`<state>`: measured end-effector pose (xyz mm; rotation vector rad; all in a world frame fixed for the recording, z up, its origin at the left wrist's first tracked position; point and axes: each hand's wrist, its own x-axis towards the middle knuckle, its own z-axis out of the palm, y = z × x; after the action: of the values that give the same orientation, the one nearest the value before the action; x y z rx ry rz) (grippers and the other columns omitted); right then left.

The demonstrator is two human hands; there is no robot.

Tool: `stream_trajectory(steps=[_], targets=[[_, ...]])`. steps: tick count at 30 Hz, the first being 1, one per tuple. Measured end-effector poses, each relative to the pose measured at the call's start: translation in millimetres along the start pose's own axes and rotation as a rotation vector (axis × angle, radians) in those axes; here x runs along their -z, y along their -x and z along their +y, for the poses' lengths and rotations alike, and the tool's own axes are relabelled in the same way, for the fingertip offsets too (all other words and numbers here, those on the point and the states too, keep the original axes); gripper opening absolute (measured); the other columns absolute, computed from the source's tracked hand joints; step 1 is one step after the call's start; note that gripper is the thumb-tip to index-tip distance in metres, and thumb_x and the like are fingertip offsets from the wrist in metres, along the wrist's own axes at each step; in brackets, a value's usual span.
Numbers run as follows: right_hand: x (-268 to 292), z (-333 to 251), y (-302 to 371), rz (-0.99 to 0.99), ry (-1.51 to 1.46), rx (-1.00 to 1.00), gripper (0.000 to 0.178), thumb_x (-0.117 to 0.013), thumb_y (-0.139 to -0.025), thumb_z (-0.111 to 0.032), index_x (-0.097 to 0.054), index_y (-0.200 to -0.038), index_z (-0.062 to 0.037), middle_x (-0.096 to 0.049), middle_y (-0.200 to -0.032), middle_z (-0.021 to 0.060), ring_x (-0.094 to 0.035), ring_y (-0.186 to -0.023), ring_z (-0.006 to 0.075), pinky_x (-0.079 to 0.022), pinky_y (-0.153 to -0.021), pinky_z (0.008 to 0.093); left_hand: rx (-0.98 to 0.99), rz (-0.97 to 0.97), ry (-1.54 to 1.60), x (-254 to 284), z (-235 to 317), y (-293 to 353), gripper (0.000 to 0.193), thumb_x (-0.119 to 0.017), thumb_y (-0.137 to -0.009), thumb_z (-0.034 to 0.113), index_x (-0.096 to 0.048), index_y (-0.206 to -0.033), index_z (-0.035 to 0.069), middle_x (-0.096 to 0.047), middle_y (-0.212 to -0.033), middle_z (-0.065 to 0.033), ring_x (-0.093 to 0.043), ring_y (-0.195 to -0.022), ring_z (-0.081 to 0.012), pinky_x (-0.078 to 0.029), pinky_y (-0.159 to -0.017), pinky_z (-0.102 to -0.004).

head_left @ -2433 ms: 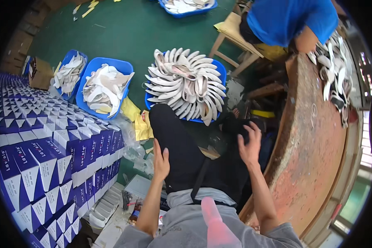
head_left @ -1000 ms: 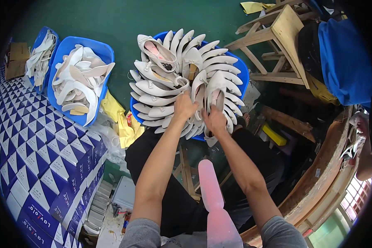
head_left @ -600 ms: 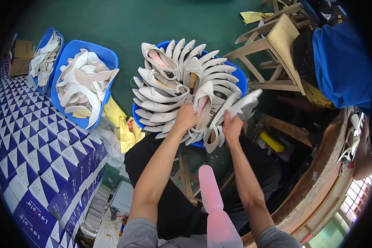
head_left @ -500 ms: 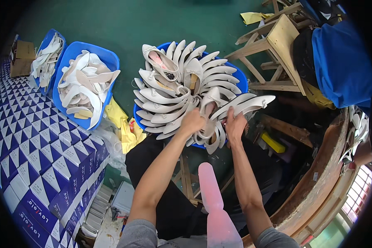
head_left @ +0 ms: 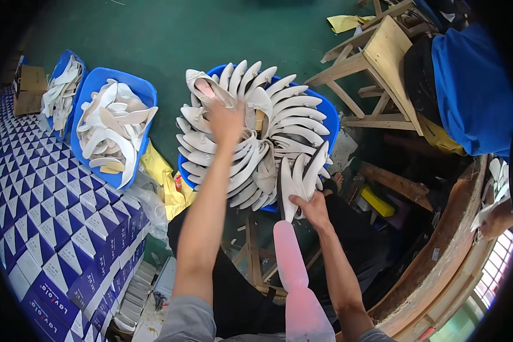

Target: The person places shoes onto a workbench from a basket and applies glue inside each shoe using a brush.

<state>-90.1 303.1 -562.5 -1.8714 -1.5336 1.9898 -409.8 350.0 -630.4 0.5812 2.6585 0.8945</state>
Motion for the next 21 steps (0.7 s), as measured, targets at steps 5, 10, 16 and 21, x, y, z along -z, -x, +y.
stream_trajectory(steps=[5,10,16,21], targets=[[-12,-10,32,0.061,-0.438,-0.082,0.037,-0.081,-0.089,-0.008,-0.072,-0.122,0.0062,-0.078,-0.109,0.0109,-0.074,-0.09,0.0163,-0.057,-0.081,0.0304,0.265,-0.527,-0.22,29,-60,-131,0.059,-0.079,-0.085,0.035,-0.065,-0.121,-0.009,-0.074,-0.12,-0.0292,-0.072,-0.115,-0.0407,-0.056,-0.098,-0.0498],[-4,-42,35,0.305,-0.614,0.135,0.038,-0.081,-0.091,-0.007,-0.07,-0.125,0.0078,-0.078,-0.112,0.0113,-0.073,-0.095,0.0169,-0.056,-0.087,0.0314,0.052,-0.326,-0.051,50,-25,-88,0.044,-0.064,-0.088,0.02,-0.066,-0.119,-0.011,-0.073,-0.113,-0.0349,-0.072,-0.111,-0.0474,-0.056,-0.097,-0.0505],[-14,-138,32,0.529,-0.406,0.362,0.028,-0.077,-0.097,-0.015,-0.071,-0.114,0.0064,-0.074,-0.092,0.0073,-0.067,-0.07,0.0118,-0.052,-0.059,0.0267,-0.285,-0.645,-0.07,116,25,57,0.04,-0.054,-0.094,0.013,-0.055,-0.128,-0.007,-0.07,-0.105,-0.0386,-0.068,-0.105,-0.0541,-0.051,-0.097,-0.0571],[-25,-93,23,0.623,0.303,0.395,0.055,-0.077,-0.091,-0.037,-0.068,-0.118,0.0112,-0.073,-0.094,0.0341,-0.072,-0.094,0.0523,-0.058,-0.083,0.0512,-0.192,-0.658,0.189,115,44,161,0.029,-0.052,-0.103,0.018,-0.056,-0.123,-0.003,-0.07,-0.098,-0.0339,-0.068,-0.098,-0.0538,-0.051,-0.091,-0.0585]])
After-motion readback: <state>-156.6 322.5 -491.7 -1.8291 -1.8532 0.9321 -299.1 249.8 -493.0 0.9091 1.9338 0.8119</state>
